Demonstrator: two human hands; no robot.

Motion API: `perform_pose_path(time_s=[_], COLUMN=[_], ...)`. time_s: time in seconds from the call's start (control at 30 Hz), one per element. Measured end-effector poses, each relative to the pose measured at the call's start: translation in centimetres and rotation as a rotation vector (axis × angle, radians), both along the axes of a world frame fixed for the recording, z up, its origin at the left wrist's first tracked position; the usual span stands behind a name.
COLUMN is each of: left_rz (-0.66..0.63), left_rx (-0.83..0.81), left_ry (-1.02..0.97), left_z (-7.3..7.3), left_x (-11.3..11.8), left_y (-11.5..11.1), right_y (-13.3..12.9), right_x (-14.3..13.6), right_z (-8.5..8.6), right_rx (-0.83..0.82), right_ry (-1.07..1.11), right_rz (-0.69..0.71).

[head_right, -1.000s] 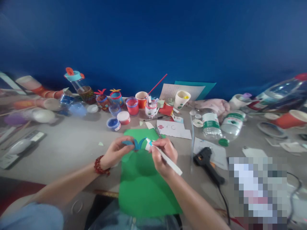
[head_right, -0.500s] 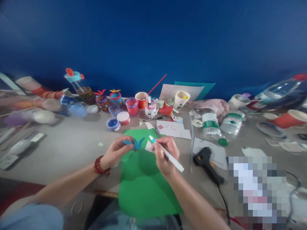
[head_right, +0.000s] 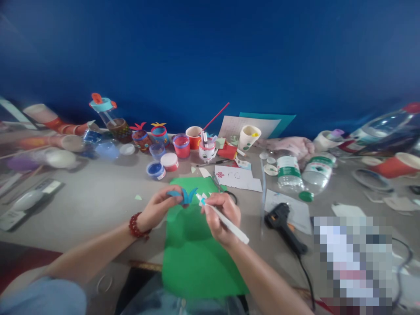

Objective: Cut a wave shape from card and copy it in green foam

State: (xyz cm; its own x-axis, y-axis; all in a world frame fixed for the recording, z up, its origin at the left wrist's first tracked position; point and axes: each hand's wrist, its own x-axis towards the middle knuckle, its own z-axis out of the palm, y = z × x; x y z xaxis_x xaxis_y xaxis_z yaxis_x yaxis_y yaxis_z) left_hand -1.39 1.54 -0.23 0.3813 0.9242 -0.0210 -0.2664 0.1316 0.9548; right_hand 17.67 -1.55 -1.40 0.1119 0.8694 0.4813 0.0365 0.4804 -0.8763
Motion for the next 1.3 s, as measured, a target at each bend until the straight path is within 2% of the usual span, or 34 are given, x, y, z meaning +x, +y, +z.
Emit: perform_pose_path(time_s=[0.33, 0.5, 0.7, 0.9, 1.1, 1.3], left_rz=[-0.037, -0.036, -0.051, -0.047, -0.029, -0.038], left_rx=[-0.081, -0.097, -0.079, -0.063, 0.026, 0.086], left_ry=[-0.108, -0.135, -0.114, -0.101, -0.036, 0.040], left_z=[0.4, 0.3, 0.2, 0.3, -0.2, 0.0], left_x=[0.1, 0.0, 0.0, 0.0, -0.2, -0.3], left_y=[0.0, 0.0, 0.0, 0.0, 0.0, 0.1], right_y=[0.2, 0.3, 0.1, 0.5, 0.2, 0.0], right_x=[-0.2, -0.1, -0.2, 0.0, -0.3, -0.4], right_z=[0.1, 0.2, 0.1, 0.4, 0.6, 1.0], right_rx=[-0.001, -0.004, -0.004, -0.026, -0.017, -0.001], right_ry=[-0.004, 0.055, -0.009, 0.062, 0.077, 0.098], right_rz=[-0.013, -0.089, -0.025, -0.189, -0.082, -0.046])
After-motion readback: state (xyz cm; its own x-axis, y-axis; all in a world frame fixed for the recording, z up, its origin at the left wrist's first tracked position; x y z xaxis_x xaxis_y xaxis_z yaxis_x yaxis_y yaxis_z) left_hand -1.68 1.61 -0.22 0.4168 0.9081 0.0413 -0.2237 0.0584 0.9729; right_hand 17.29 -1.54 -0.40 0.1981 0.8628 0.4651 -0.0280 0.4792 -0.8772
